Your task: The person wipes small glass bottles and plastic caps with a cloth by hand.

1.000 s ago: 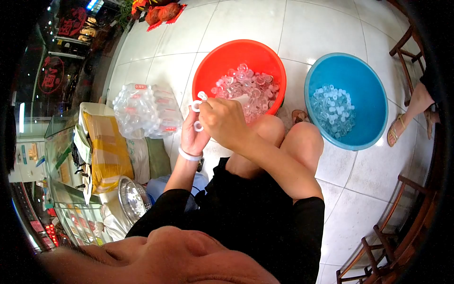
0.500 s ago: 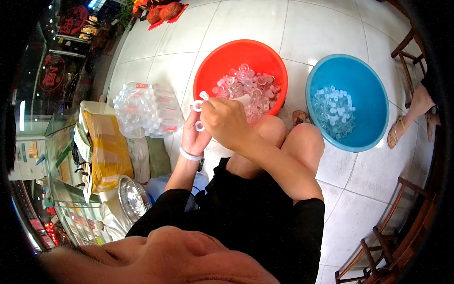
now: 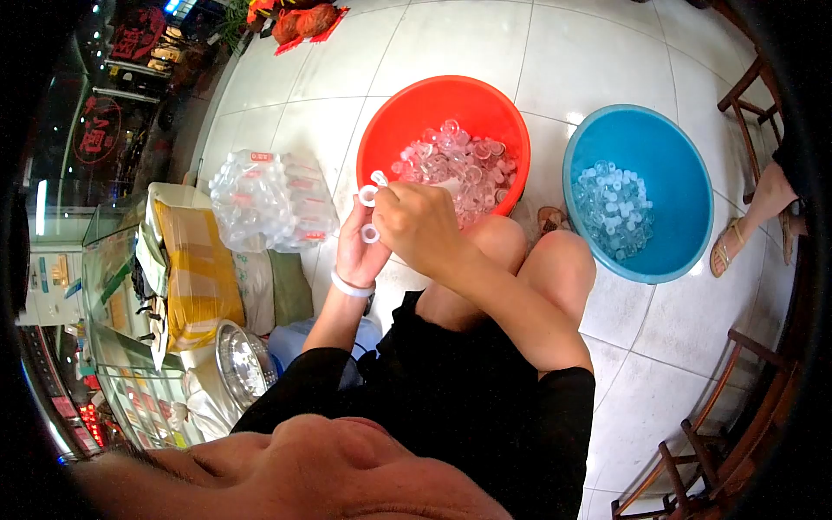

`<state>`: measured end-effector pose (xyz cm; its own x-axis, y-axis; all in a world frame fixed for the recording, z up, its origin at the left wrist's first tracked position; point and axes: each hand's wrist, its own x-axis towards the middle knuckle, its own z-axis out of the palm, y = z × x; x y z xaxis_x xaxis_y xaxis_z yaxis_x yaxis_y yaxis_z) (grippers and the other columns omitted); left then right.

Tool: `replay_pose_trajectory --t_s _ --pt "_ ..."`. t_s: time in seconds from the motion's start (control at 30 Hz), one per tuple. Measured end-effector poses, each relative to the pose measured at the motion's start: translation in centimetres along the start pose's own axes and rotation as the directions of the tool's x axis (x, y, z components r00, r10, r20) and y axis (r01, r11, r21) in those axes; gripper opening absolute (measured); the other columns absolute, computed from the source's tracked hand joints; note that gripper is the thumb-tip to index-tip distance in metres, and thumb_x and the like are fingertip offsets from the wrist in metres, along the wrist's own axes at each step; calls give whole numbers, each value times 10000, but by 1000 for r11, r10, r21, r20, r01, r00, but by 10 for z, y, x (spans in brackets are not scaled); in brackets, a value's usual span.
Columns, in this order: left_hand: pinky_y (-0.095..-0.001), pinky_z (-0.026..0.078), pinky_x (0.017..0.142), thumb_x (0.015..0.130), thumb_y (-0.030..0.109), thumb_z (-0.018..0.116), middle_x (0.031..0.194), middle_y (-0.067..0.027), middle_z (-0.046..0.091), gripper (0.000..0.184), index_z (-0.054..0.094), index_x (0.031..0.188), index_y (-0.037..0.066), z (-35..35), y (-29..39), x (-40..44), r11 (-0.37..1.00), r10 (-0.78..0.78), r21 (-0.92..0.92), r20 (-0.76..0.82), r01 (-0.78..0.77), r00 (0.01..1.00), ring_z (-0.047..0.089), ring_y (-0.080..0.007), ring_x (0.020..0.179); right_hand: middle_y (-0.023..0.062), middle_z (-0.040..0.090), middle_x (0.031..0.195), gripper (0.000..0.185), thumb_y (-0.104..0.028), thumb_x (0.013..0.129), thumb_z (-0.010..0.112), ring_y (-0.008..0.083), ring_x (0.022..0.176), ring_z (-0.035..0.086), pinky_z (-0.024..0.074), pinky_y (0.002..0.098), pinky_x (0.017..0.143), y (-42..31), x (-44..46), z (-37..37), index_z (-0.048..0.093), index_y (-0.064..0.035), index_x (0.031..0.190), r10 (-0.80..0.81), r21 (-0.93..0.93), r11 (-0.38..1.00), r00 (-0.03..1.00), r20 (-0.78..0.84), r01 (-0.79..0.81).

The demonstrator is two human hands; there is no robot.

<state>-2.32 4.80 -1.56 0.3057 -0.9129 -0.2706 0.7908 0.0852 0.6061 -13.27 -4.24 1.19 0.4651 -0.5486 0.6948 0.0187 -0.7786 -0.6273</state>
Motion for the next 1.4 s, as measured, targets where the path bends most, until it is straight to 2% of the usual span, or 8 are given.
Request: replay_pose_trajectory --t_s 0.37,0.43,0.67,0.77,0.97,1.27,1.33,1.4 --pt "-324 456 783 900 288 398 1017 -98 551 304 484 1058 43 6 -1 -2 1000 19 7 -73 -18 997 541 -195 917 82 464 532 81 -11 641 561 242 457 502 387 342 391 0 1 0 490 -34 610 3 -15 1000 999 -33 -4" --pt "-340 367 902 902 335 375 1086 -68 526 340 483 1084 69 -1 0 -1 999 -11 31 24 10 1000 483 -181 1029 83 467 534 76 -11 640 563 242 458 503 387 342 392 1 1 0 495 -33 614 1 -16 1000 1000 -25 -1" --pt "-339 374 896 902 330 375 1079 -67 530 335 485 1080 68 -1 0 -1 999 2 34 12 -2 1000 488 -181 1024 82 477 536 55 -7 642 569 236 458 506 385 334 390 2 1 1 520 -30 633 9 7 1000 1000 -25 -8" --pt "-317 454 777 900 282 400 1008 -91 554 296 492 1051 45 7 -1 -1 1000 25 -13 -63 -25 998 541 -189 912 81 474 531 58 -8 645 569 234 456 504 382 332 389 3 1 2 519 -33 630 -1 11 1000 999 -37 2" --pt "-334 379 889 903 327 375 1077 -60 532 327 492 1072 73 0 0 -1 1000 -1 8 43 0 999 491 -175 1016 78 470 527 58 -7 648 567 230 450 499 377 331 387 3 1 2 520 -34 629 -7 18 1000 1000 -31 7" --pt "-306 453 736 898 310 395 970 -81 558 324 491 1049 39 10 1 -1 999 29 25 -95 -27 995 543 -178 876 82 490 533 34 -7 648 563 226 453 506 386 323 397 4 2 0 539 -31 643 15 71 997 999 -29 -13" --pt "-331 408 861 908 320 366 1089 -60 526 324 482 1090 78 0 3 0 1000 -8 2 91 8 996 491 -175 1026 83 502 540 33 -5 646 568 223 459 515 391 316 401 4 1 0 548 -30 655 24 70 997 999 -25 -22" --pt "-308 428 793 906 324 370 1061 -53 532 328 484 1086 74 1 2 -1 1000 2 10 50 -2 999 504 -160 972 85 514 547 38 -3 645 573 221 464 524 396 309 405 5 1 -2 557 -29 668 30 68 997 999 -22 -28"
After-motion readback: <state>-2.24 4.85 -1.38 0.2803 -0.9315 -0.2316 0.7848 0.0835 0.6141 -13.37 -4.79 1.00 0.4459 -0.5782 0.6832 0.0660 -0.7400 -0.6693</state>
